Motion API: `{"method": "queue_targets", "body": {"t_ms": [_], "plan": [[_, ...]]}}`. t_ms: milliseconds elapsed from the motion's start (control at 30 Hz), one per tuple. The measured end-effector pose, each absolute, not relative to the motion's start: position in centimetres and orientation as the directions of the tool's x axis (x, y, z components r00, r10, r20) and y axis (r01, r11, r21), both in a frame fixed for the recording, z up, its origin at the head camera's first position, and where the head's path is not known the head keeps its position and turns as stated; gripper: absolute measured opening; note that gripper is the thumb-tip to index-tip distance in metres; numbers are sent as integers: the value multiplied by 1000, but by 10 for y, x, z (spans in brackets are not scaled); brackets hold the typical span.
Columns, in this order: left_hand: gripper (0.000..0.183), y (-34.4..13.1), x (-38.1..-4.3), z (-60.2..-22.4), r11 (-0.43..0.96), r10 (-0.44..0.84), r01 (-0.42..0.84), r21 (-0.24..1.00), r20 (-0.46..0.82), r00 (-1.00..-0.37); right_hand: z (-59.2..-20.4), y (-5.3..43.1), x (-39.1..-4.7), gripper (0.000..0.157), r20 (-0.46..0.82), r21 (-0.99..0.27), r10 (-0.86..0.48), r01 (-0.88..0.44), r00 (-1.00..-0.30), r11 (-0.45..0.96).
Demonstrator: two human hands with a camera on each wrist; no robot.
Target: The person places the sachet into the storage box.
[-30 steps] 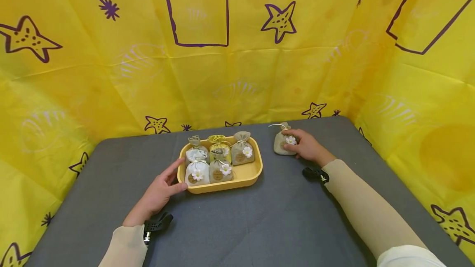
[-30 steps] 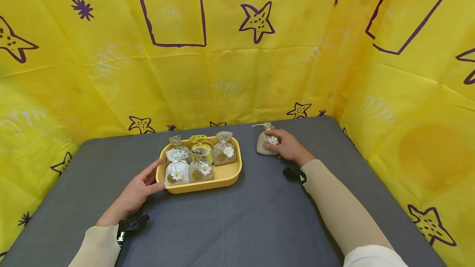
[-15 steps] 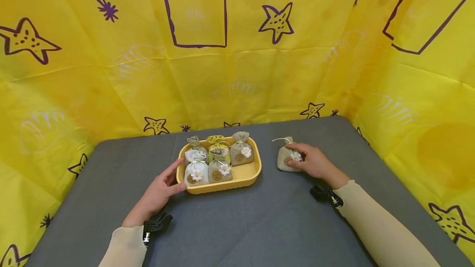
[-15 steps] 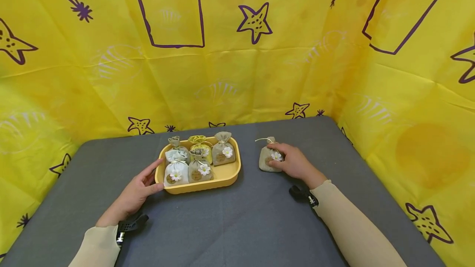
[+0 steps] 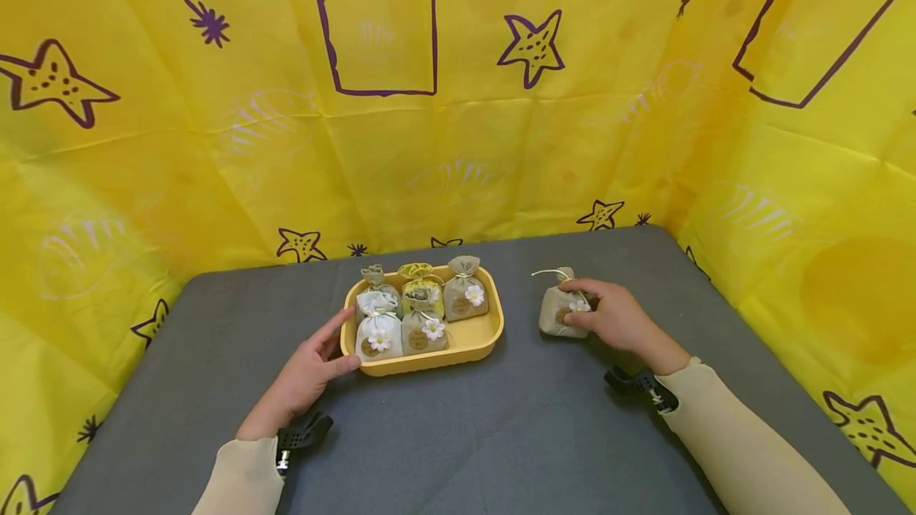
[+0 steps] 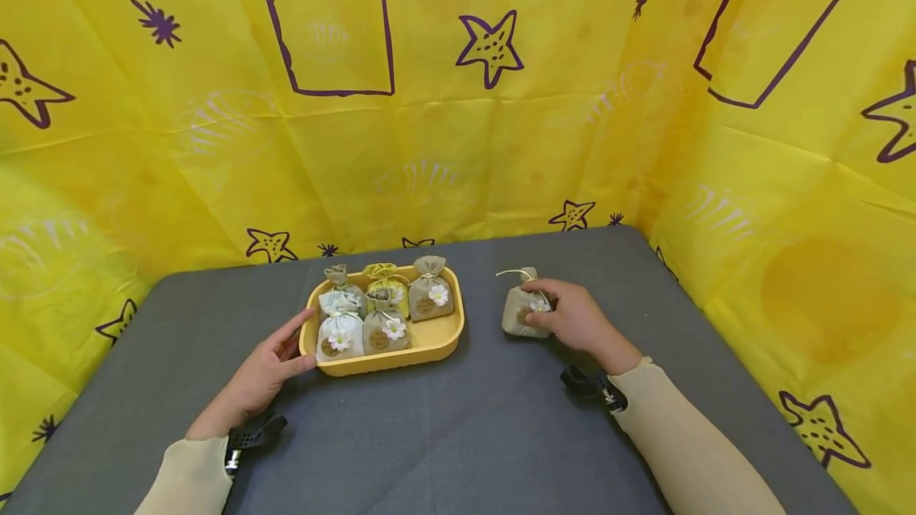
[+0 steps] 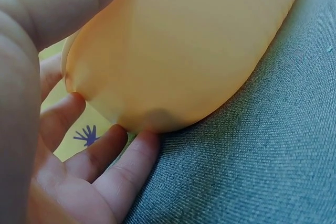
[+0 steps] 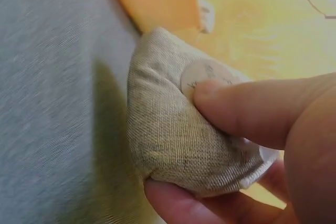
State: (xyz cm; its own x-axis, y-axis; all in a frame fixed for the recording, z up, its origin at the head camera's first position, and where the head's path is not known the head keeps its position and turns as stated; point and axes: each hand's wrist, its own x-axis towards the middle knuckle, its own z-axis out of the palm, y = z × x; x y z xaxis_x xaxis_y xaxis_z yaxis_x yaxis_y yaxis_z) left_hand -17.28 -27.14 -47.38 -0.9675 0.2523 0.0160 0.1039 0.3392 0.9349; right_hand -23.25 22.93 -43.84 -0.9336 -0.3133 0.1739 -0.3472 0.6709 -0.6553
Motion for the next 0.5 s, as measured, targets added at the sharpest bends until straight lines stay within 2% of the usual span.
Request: {"method": "queue_targets", "body": {"t_ms": [200,500], "plan": [[78,-271,-172,-472,341,252,97,935,9,-968,-414,211,-231,44,178,-696,-252,-303,-951,651],[77,-271,-171,-472,332,250,89,939,4,-968,-389,143,-225,37,298,-666,-327,-441,-897,602]]}}
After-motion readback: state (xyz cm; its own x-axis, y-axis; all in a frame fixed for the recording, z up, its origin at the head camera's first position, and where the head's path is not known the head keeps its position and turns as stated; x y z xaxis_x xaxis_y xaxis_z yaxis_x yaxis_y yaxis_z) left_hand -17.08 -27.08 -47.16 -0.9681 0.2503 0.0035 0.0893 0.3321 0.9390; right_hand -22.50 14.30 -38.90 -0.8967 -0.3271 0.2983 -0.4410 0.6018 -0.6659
